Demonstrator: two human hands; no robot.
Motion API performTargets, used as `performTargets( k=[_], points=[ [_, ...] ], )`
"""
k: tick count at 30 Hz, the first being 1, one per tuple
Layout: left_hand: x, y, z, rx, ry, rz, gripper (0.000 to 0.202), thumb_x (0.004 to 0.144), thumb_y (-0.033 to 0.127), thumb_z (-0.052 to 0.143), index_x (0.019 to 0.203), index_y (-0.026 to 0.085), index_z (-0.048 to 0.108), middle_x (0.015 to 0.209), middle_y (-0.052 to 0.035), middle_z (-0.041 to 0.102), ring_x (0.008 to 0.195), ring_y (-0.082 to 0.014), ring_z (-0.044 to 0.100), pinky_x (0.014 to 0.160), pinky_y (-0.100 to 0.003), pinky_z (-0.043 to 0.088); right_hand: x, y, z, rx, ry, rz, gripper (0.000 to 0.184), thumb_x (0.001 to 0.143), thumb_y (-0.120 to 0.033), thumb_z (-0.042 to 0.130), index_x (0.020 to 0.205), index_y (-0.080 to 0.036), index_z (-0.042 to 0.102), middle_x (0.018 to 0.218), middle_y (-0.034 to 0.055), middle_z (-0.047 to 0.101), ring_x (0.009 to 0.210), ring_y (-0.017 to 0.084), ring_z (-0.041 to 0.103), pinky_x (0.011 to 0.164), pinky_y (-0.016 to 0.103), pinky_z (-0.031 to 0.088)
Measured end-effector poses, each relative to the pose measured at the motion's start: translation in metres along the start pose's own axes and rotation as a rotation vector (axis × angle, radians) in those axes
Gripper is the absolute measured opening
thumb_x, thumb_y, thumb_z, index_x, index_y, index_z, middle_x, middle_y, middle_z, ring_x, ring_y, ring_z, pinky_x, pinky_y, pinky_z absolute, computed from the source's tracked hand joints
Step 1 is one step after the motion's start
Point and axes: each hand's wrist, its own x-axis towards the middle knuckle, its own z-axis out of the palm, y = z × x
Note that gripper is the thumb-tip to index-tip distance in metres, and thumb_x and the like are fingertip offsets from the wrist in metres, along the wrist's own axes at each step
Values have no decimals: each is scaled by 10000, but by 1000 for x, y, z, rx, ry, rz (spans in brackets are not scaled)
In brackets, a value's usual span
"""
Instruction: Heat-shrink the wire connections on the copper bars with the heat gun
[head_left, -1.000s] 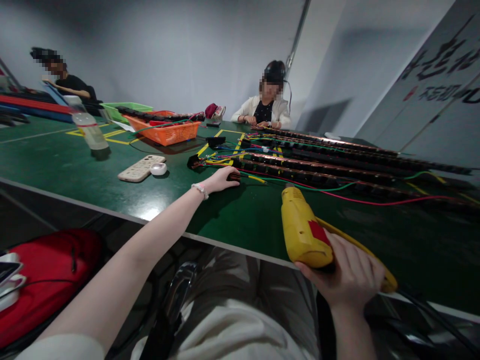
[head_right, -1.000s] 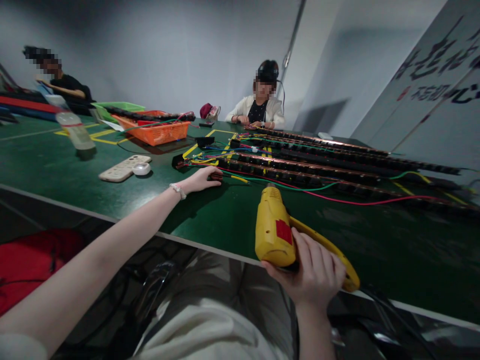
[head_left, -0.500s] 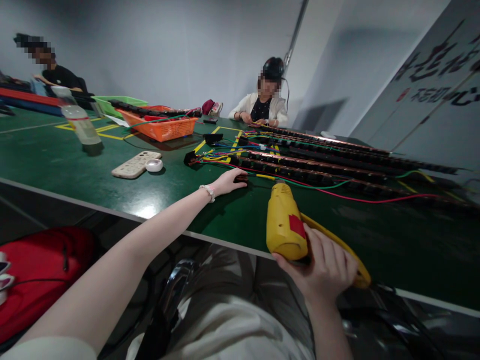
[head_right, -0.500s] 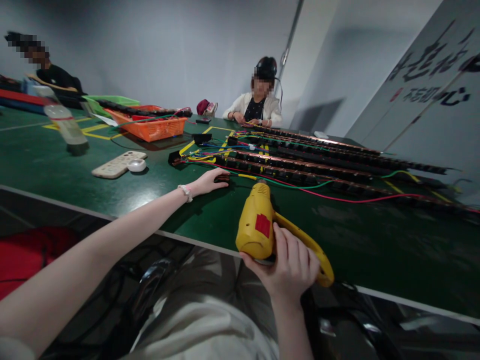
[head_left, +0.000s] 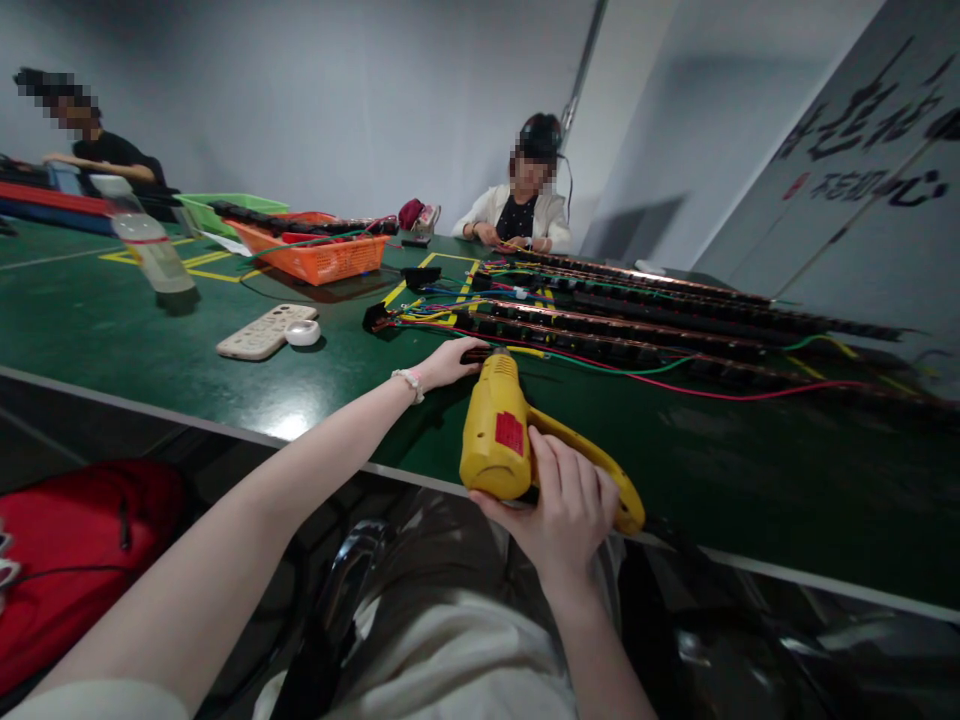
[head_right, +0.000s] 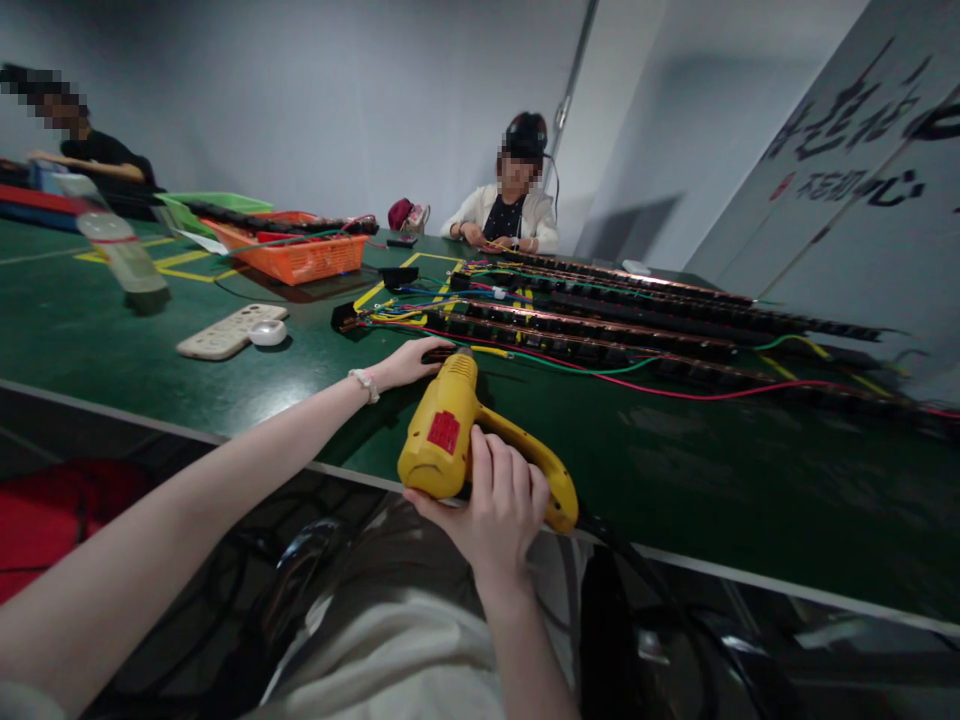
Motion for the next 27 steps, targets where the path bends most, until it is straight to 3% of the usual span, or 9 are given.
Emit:
performTargets(
  k=[13,27],
  points=[
    [-3,-6,-6,-18,-31,29,414,793,232,617,1193,136,573,1209,-105,626,1114,-203,589,1036,-387,450,-1,-1,-2,20,-28,3,796,717,-769,495,1157,-114,599,1029,110,666,908,212,571,882,363,332],
    [-5,-3,-10,-17,-64,31,442,801,361,624,1188,151,580,1194,-86,630,1100,-200,594,1020,-366,458,-9,33,-6,-32,27,-17,814,675,-802,500,1127,-135,618,982,101,681,868,209,592,880,361,343]
  ],
)
